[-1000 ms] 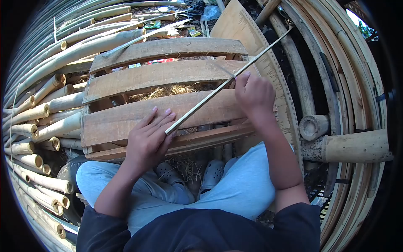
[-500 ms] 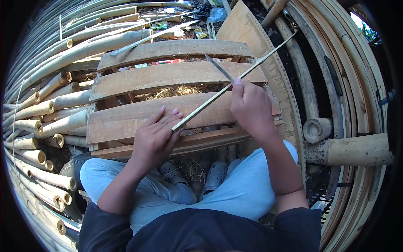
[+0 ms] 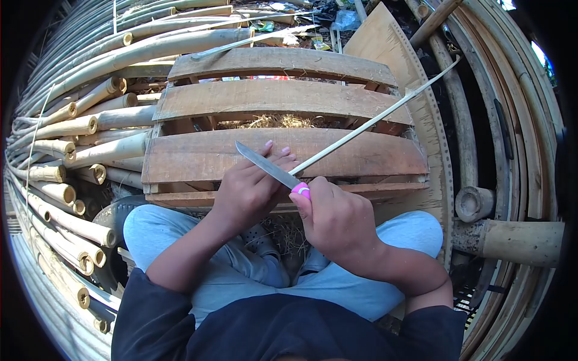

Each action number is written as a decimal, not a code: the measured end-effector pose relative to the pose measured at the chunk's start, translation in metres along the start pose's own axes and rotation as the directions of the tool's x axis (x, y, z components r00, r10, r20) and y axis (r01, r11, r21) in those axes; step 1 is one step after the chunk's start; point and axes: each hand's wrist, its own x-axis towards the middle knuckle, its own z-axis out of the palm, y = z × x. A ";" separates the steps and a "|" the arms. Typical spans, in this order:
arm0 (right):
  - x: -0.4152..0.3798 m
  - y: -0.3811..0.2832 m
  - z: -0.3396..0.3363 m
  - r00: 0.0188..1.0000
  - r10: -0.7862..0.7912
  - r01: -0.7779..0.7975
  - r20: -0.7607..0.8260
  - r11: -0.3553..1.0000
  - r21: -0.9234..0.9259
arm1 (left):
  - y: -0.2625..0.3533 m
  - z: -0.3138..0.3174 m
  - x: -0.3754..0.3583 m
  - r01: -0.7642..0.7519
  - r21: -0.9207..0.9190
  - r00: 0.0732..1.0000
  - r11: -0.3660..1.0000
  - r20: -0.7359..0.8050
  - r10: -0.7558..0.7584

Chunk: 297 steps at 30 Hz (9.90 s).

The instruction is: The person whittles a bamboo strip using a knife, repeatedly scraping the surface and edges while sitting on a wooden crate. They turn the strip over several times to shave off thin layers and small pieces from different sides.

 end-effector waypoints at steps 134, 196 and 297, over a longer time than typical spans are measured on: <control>0.018 0.011 -0.029 0.963 0.257 -0.241 0.079 0.956 -0.169 | 0.005 0.003 -0.001 -0.107 0.185 0.993 0.977 -0.028 0.114; 0.013 0.008 -0.006 0.978 0.124 -0.126 0.170 0.992 0.003 | 0.005 -0.003 0.010 0.136 -0.103 0.991 0.985 0.019 -0.135; 0.046 0.074 0.009 0.827 0.212 -0.470 -0.521 0.770 -0.432 | 0.004 -0.002 0.007 0.109 -0.026 0.994 0.994 -0.028 -0.110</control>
